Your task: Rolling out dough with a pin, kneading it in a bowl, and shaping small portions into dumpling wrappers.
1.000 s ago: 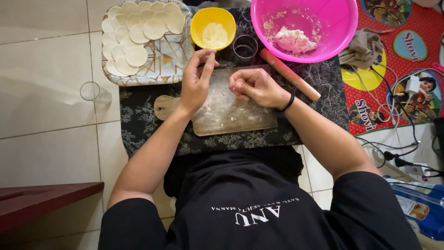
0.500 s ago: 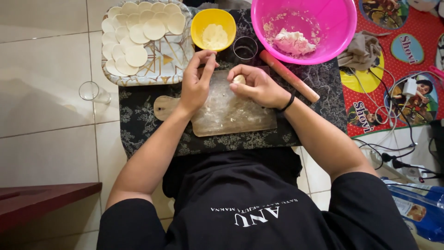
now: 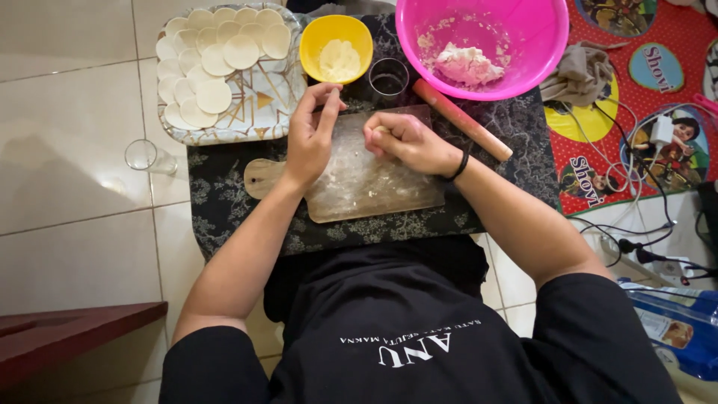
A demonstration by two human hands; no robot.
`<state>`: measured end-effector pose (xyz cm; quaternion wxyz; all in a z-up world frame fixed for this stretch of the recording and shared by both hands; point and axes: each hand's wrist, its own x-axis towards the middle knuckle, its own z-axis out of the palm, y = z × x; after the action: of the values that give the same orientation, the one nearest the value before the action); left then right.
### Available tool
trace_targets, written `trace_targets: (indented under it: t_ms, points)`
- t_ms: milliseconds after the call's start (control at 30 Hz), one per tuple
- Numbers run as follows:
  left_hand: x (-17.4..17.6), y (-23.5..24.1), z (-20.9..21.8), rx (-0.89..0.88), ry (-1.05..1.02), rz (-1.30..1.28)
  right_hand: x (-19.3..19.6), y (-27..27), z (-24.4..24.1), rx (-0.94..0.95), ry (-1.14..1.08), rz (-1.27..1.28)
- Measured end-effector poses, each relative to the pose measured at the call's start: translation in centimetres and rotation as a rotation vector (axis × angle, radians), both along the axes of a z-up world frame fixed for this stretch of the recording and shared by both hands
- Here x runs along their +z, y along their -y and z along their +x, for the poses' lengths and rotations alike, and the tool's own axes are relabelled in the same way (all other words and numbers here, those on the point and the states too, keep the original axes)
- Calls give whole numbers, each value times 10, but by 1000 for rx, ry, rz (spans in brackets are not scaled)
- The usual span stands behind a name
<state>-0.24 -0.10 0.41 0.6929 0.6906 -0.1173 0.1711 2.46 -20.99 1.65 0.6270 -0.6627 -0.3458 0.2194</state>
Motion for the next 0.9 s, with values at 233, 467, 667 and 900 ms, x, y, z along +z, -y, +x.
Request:
trace_targets:
  t_ms: [233,467,667,900]
  points:
    - [1,-1,0,-1,8,23,11,-4,-6,15,-57,63]
    - [0,-1,1,9,9,24,2,-4,-6,4,81,47]
    - [-2,0,3,10,15,2,5,-9,-8,-48,51,109]
    - [2,-1,0,7,7,38,-8,-14,-16,-215,139,-10]
